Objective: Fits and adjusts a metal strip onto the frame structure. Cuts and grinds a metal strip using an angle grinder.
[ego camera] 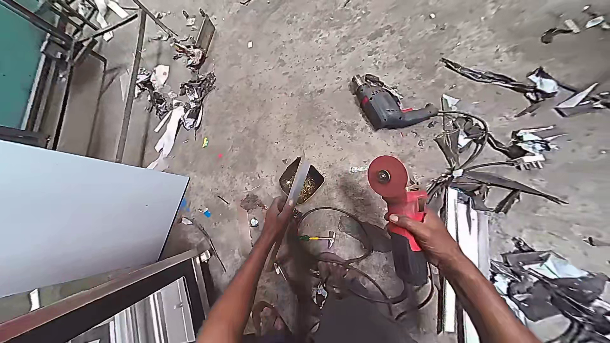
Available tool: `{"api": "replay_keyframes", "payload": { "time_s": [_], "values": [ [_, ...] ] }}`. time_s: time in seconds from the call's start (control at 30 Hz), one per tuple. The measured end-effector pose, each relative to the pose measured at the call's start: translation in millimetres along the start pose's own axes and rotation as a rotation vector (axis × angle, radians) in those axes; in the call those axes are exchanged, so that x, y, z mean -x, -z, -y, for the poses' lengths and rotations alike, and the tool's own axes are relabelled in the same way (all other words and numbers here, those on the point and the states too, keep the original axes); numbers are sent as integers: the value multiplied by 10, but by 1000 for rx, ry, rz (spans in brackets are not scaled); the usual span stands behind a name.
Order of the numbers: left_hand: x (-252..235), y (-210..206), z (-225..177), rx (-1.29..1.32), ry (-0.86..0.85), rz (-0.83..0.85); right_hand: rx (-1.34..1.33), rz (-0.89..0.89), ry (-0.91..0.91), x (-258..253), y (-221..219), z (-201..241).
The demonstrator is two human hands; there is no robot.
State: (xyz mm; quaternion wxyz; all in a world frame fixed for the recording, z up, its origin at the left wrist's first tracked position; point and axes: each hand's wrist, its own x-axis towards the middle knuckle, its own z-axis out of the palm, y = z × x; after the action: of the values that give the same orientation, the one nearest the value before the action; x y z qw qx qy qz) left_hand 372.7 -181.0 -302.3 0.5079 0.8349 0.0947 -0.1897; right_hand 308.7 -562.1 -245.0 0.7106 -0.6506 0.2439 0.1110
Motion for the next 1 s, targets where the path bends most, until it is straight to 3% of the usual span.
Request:
{"api": "replay_keyframes", "payload": {
  "time_s": [0.1, 0.23, 0.47, 1.0],
  "values": [
    [-29, 0, -54, 177, -3, 169, 146, -2, -3, 31, 165, -26],
    [84, -38, -202, -7, 23, 88, 281, 14, -24, 36, 154, -61],
    [121, 31, -457, -138, 136, 139, 458, 100, -18, -222, -155, 49],
    [111, 39, -454, -10, 135, 177, 625, 208, 18, -679, -472, 134]
  ]
}}
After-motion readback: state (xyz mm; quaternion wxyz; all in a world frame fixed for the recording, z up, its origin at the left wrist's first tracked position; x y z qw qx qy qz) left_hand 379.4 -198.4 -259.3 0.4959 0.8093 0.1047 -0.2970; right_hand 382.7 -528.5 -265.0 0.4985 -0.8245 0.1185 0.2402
